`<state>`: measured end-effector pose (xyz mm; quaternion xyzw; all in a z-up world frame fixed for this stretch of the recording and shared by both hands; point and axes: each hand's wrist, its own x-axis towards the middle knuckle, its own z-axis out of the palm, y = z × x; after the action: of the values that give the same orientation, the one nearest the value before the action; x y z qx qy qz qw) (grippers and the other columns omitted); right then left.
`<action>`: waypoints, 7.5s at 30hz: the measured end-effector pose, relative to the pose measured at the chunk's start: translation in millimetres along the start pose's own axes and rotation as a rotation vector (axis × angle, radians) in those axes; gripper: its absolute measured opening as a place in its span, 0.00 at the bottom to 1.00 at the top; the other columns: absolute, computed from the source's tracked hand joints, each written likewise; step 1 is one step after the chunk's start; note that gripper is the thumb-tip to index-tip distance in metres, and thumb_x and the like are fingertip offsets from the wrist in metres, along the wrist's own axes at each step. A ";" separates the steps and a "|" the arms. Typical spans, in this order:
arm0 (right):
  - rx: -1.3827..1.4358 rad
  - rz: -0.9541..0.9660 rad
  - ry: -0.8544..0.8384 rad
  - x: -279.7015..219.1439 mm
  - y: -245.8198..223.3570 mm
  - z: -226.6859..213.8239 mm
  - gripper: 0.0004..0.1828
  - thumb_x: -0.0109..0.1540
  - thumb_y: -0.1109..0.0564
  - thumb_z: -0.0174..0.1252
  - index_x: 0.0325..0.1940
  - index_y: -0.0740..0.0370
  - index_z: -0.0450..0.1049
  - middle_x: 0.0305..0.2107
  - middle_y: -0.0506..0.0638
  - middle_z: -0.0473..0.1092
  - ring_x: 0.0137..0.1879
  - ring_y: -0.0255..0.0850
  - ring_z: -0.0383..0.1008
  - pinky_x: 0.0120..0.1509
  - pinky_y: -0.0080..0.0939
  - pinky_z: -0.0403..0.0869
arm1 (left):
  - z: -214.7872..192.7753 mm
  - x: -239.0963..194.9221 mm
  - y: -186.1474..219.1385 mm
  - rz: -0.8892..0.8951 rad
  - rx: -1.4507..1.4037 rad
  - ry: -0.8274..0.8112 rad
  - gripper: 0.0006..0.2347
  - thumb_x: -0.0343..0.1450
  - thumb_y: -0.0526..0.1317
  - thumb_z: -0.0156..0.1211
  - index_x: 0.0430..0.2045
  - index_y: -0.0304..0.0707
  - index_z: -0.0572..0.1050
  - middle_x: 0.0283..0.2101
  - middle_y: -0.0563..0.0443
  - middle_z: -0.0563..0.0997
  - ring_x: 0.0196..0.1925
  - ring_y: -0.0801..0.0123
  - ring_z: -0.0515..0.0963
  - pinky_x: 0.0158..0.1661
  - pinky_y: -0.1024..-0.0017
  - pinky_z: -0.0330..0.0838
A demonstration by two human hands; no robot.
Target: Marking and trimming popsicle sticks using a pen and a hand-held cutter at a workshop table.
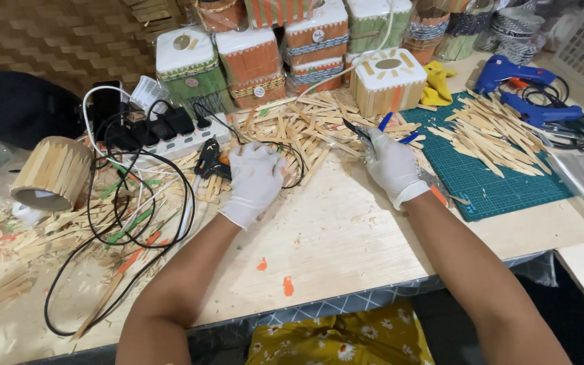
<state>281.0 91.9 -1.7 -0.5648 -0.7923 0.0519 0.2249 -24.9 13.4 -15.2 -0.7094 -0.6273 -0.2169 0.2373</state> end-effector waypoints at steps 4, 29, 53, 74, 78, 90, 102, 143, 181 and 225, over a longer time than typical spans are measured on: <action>-0.027 -0.043 0.092 4.7 2.2 4.9 0.20 0.66 0.48 0.51 0.63 0.39 0.66 0.41 0.51 0.79 0.47 0.50 0.81 0.55 0.52 0.78 | 0.0 2.0 -8.3 0.013 0.007 0.066 0.11 0.68 0.54 0.58 0.18 0.57 0.77 0.31 0.59 0.79 0.49 0.65 0.74 0.54 0.54 0.56; -0.039 -0.084 0.054 20.1 3.4 25.5 0.23 0.63 0.47 0.52 0.63 0.36 0.65 0.42 0.46 0.77 0.47 0.49 0.81 0.57 0.52 0.79 | -15.5 34.2 -26.8 -0.241 -0.264 -0.320 0.14 0.69 0.59 0.56 0.28 0.57 0.82 0.35 0.58 0.85 0.48 0.64 0.81 0.55 0.62 0.66; -0.140 -0.125 0.129 15.8 3.5 38.0 0.19 0.65 0.45 0.51 0.62 0.38 0.69 0.37 0.49 0.78 0.46 0.51 0.81 0.54 0.52 0.79 | -0.9 108.4 -8.4 -0.903 -0.485 -0.429 0.16 0.64 0.47 0.58 0.39 0.40 0.83 0.44 0.41 0.85 0.54 0.46 0.82 0.54 0.52 0.76; 0.453 0.038 -0.031 21.4 -35.2 42.7 0.16 0.68 0.51 0.53 0.59 0.52 0.74 0.41 0.62 0.78 0.53 0.60 0.76 0.58 0.60 0.74 | 14.0 42.7 69.1 -0.846 -1.554 -0.394 0.08 0.77 0.34 0.43 0.46 0.37 0.69 0.30 0.52 0.75 0.24 0.78 0.72 0.23 0.84 0.71; 0.058 -0.115 0.013 24.9 -37.2 53.3 0.11 0.66 0.47 0.51 0.51 0.45 0.73 0.30 0.53 0.79 0.43 0.53 0.81 0.50 0.55 0.78 | -13.4 39.8 75.4 -0.887 -1.761 -0.299 0.09 0.80 0.41 0.44 0.39 0.41 0.74 0.24 0.54 0.71 0.15 0.80 0.61 0.16 0.85 0.57; 0.039 -0.285 0.172 21.5 -2.0 77.2 0.07 0.65 0.42 0.47 0.43 0.38 0.69 0.23 0.44 0.73 0.35 0.47 0.79 0.44 0.48 0.78 | 33.4 25.9 77.3 -0.888 -1.722 -0.296 0.06 0.78 0.42 0.52 0.37 0.46 0.77 0.17 0.55 0.73 0.14 0.80 0.64 0.16 0.85 0.55; -0.017 -0.351 0.230 18.5 -9.2 71.2 0.06 0.67 0.43 0.47 0.42 0.40 0.68 0.23 0.44 0.73 0.32 0.46 0.79 0.43 0.46 0.78 | 59.5 20.2 76.4 -0.905 -1.941 -0.256 0.06 0.78 0.40 0.51 0.41 0.45 0.77 0.31 0.50 0.80 0.24 0.76 0.75 0.18 0.86 0.65; 0.077 -0.107 0.134 23.1 34.7 82.5 0.03 0.61 0.53 0.53 0.39 0.49 0.68 0.21 0.55 0.74 0.35 0.57 0.79 0.43 0.53 0.77 | -37.6 18.6 93.1 -0.879 -1.643 -0.419 0.11 0.80 0.46 0.46 0.33 0.45 0.73 0.21 0.57 0.71 0.19 0.77 0.66 0.23 0.80 0.63; 0.091 -0.502 0.237 11.1 -14.8 58.1 0.05 0.62 0.51 0.55 0.38 0.51 0.68 0.18 0.54 0.70 0.28 0.55 0.77 0.37 0.54 0.77 | 7.4 -2.1 102.9 -1.024 -2.249 -0.492 0.08 0.78 0.38 0.46 0.27 0.45 0.66 0.18 0.55 0.65 0.09 0.79 0.52 0.09 0.79 0.46; 0.136 -0.503 0.234 5.0 2.6 81.4 0.10 0.65 0.45 0.49 0.35 0.49 0.69 0.17 0.50 0.69 0.27 0.52 0.76 0.35 0.50 0.77 | -71.3 19.0 109.2 -1.071 -1.818 -0.312 0.10 0.78 0.35 0.42 0.25 0.46 0.68 0.16 0.59 0.64 0.11 0.81 0.57 0.14 0.84 0.51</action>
<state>248.1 111.4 -73.8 -0.3361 -0.8708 -0.0180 0.3583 85.0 -26.0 45.8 -0.2720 -0.4833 -0.5863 -0.5905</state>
